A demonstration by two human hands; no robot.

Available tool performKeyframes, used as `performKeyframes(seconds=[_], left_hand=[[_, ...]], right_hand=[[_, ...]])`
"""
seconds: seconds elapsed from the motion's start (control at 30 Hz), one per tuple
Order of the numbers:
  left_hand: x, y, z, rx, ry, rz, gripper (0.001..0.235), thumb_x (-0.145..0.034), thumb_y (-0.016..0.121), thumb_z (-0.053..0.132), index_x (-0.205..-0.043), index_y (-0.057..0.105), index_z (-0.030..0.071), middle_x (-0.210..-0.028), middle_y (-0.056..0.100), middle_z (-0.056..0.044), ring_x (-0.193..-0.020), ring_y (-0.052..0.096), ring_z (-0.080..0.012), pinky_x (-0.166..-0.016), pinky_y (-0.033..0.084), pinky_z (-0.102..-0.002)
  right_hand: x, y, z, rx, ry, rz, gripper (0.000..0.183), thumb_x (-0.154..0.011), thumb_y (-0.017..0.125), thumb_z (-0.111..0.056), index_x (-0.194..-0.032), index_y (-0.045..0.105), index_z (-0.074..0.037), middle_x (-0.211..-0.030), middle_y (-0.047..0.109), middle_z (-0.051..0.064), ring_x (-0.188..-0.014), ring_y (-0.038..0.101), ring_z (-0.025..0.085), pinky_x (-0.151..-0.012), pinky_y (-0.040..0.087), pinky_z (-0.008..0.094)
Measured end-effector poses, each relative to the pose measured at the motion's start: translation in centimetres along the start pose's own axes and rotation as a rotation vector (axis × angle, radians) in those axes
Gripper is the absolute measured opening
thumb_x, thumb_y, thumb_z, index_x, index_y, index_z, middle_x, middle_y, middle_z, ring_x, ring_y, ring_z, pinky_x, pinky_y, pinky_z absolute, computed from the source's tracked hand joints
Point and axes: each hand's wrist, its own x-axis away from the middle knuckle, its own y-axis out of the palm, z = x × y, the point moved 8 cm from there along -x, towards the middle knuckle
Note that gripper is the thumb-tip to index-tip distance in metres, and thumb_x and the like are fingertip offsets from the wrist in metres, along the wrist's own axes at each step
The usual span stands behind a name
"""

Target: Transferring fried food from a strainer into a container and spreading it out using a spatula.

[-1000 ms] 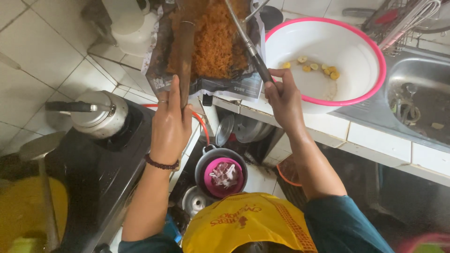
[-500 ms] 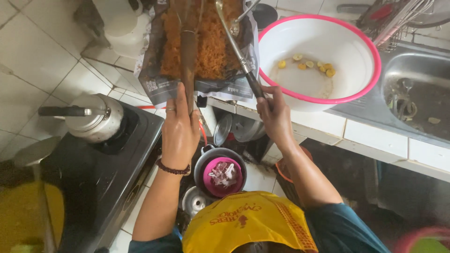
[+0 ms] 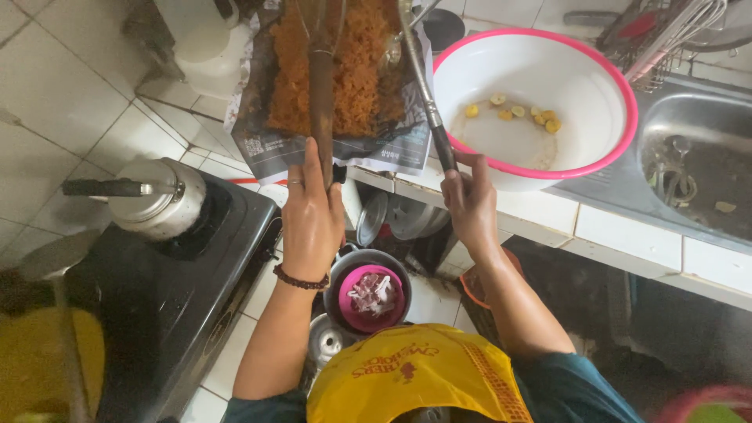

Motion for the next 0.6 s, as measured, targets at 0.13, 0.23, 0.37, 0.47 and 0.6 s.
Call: performKeyframes(seconds=[0.13,0.23,0.37,0.47,0.6], left_hand=[[0.4,0.6,-0.1,-0.077,0.021,0.024,0.07,-0.094,0.066,0.007,-0.156,0.034,0.003,-0.118,0.056,-0.03,-0.089,0.068,-0.0546,-0.067,0.061,-0.058],[0.0,0.5,-0.1,-0.036,0.003,0.025,0.069,-0.094,0.064,0.007,-0.157,0.033,0.004,-0.117,0.056,-0.03,-0.087,0.067,-0.0558,-0.067,0.061,-0.059],[0.1,0.7,-0.1,-0.056,0.006,0.024,0.072,-0.093,0.065,0.007,-0.157,0.032,0.005,-0.116,0.055,-0.029,-0.087,0.067,-0.0558,-0.067,0.06,-0.059],[-0.1,0.6,0.1,-0.066,0.01,0.025,0.073,-0.093,0.065,0.007,-0.158,0.031,0.005,-0.116,0.055,-0.028,-0.087,0.067,-0.0553,-0.067,0.06,-0.059],[-0.2,0.1,-0.3,-0.054,0.007,0.036,0.072,-0.094,0.064,0.005,-0.157,0.032,0.004,-0.119,0.055,-0.029,-0.09,0.067,-0.0556,-0.067,0.06,-0.058]], right_hand=[[0.1,0.6,1.4,0.0,0.062,-0.107,0.024,-0.107,0.051,-0.016,-0.13,0.055,-0.011,-0.059,0.057,0.001,-0.051,0.054,0.014,-0.053,0.043,0.029],[0.2,-0.5,0.5,0.018,0.03,-0.007,0.024,-0.109,0.047,-0.016,-0.131,0.05,-0.009,-0.06,0.057,0.004,-0.053,0.054,0.018,-0.056,0.044,0.032],[0.6,-0.1,0.3,0.038,0.049,-0.05,0.024,-0.107,0.052,-0.016,-0.131,0.055,-0.01,-0.06,0.059,0.003,-0.052,0.054,0.017,-0.056,0.044,0.031],[0.5,-0.5,0.2,0.053,0.031,-0.044,0.024,-0.107,0.053,-0.016,-0.13,0.055,-0.009,-0.06,0.059,0.005,-0.053,0.054,0.019,-0.058,0.044,0.033],[1.2,-1.3,0.2,0.126,0.054,0.05,0.023,-0.105,0.057,-0.018,-0.127,0.058,-0.011,-0.065,0.063,0.005,-0.061,0.059,0.021,-0.066,0.048,0.035]])
